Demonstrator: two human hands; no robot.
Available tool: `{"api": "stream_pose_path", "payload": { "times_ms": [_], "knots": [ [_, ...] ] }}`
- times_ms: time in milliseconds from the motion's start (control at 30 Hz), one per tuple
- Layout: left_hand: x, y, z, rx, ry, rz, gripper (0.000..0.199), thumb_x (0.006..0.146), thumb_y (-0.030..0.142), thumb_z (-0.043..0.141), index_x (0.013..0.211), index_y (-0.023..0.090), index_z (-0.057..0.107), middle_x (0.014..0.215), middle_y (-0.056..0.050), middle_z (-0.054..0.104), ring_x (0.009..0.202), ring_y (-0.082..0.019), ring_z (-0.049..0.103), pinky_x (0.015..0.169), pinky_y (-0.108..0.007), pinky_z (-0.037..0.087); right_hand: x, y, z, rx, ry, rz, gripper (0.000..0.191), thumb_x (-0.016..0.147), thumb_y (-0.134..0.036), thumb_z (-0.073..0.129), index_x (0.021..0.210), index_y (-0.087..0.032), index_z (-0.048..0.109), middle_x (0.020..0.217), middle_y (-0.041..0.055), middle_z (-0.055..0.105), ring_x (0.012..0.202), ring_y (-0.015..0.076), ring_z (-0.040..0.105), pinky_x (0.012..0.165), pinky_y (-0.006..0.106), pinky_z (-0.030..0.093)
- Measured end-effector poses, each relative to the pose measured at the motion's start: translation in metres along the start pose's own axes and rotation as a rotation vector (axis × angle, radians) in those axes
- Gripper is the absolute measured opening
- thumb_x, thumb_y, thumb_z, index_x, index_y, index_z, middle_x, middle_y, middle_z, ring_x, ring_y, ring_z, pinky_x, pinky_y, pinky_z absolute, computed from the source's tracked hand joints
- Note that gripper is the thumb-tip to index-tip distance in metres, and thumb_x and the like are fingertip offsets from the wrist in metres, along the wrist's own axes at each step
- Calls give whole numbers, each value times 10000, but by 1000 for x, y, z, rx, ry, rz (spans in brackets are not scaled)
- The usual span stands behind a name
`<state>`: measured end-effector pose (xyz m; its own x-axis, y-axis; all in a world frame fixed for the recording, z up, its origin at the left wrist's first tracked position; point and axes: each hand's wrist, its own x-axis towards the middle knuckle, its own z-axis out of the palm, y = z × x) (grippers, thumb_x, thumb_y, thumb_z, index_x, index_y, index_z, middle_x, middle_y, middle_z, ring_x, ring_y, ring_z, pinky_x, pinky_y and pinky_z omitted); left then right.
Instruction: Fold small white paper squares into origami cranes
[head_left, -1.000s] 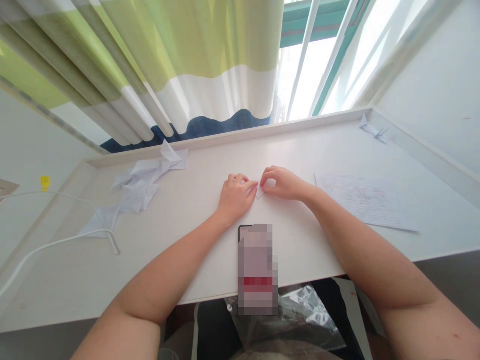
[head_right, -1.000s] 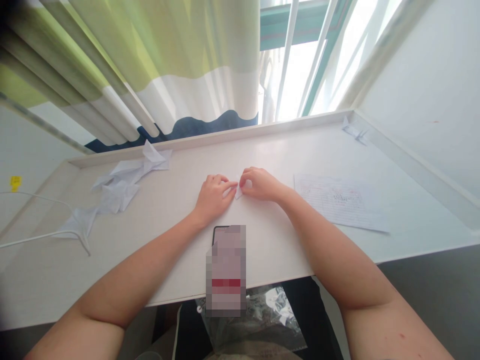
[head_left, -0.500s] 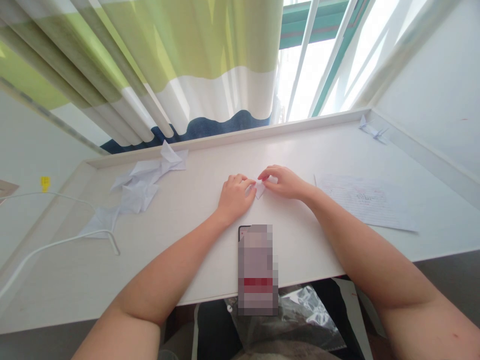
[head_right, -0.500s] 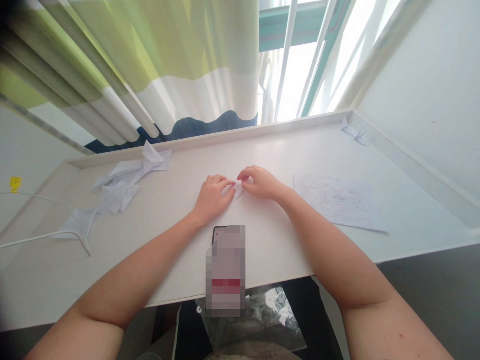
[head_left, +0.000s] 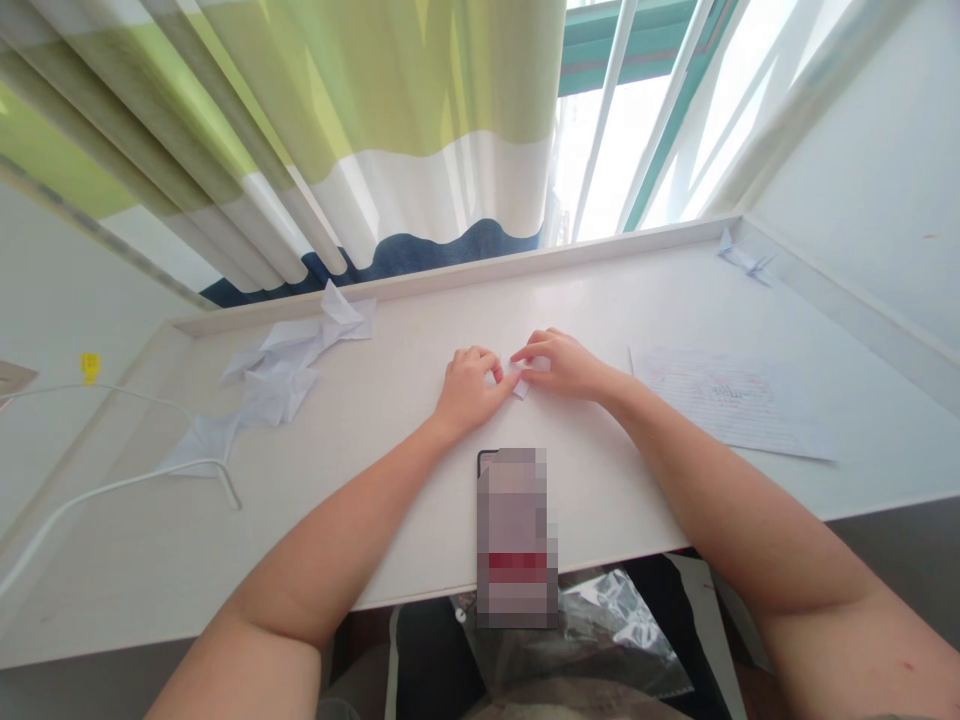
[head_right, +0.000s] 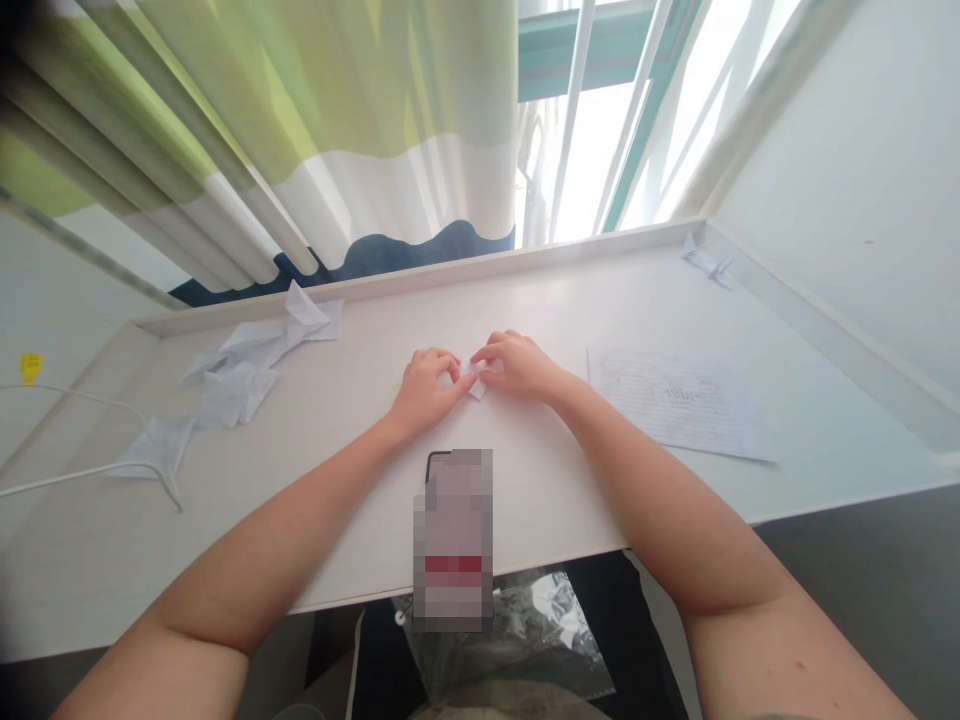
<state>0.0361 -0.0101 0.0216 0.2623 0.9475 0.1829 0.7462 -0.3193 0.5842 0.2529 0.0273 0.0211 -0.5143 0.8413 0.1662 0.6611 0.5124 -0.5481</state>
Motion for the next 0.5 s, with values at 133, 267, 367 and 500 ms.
{"api": "stream_pose_path", "payload": {
  "times_ms": [133, 267, 367, 500],
  "knots": [
    [-1, -2, 2, 43, 6, 6, 103, 970, 310, 742, 1045, 241, 752, 1200, -82, 715, 1244, -303, 581, 1155, -483, 480, -1, -5, 0, -22, -26, 42, 321, 947, -251, 656, 1190, -273, 863, 1126, 129, 736, 1146, 351, 641, 1076, 551, 469],
    [-1, -5, 3, 50, 1, 2, 279, 980, 347, 745, 1240, 255, 785, 1269, -91, 712, 1280, -315, 574, 1173, -493, 476, -2, -5, 0, 35, -37, 68, 347, 950, -241, 635, 1225, -277, 845, 1149, 126, 730, 1194, 355, 627, 1119, 581, 441],
    [-1, -7, 4, 37, 7, 5, 255, 977, 353, 756, 1212, 268, 804, 1260, -82, 720, 1271, -311, 580, 1173, -494, 477, -2, -4, -1, 103, -36, 91, 337, 918, -222, 656, 1197, -262, 841, 1156, 115, 737, 1208, 342, 633, 1155, 580, 424],
    [1, -8, 4, 20, 22, -7, 234, 952, 333, 794, 1172, 252, 798, 1226, -79, 734, 1255, -308, 592, 1159, -487, 487, -2, -2, -1, 202, -12, 97, 306, 846, -181, 690, 1108, -257, 827, 1123, 84, 763, 1142, 299, 661, 1107, 514, 471]
  ]
}}
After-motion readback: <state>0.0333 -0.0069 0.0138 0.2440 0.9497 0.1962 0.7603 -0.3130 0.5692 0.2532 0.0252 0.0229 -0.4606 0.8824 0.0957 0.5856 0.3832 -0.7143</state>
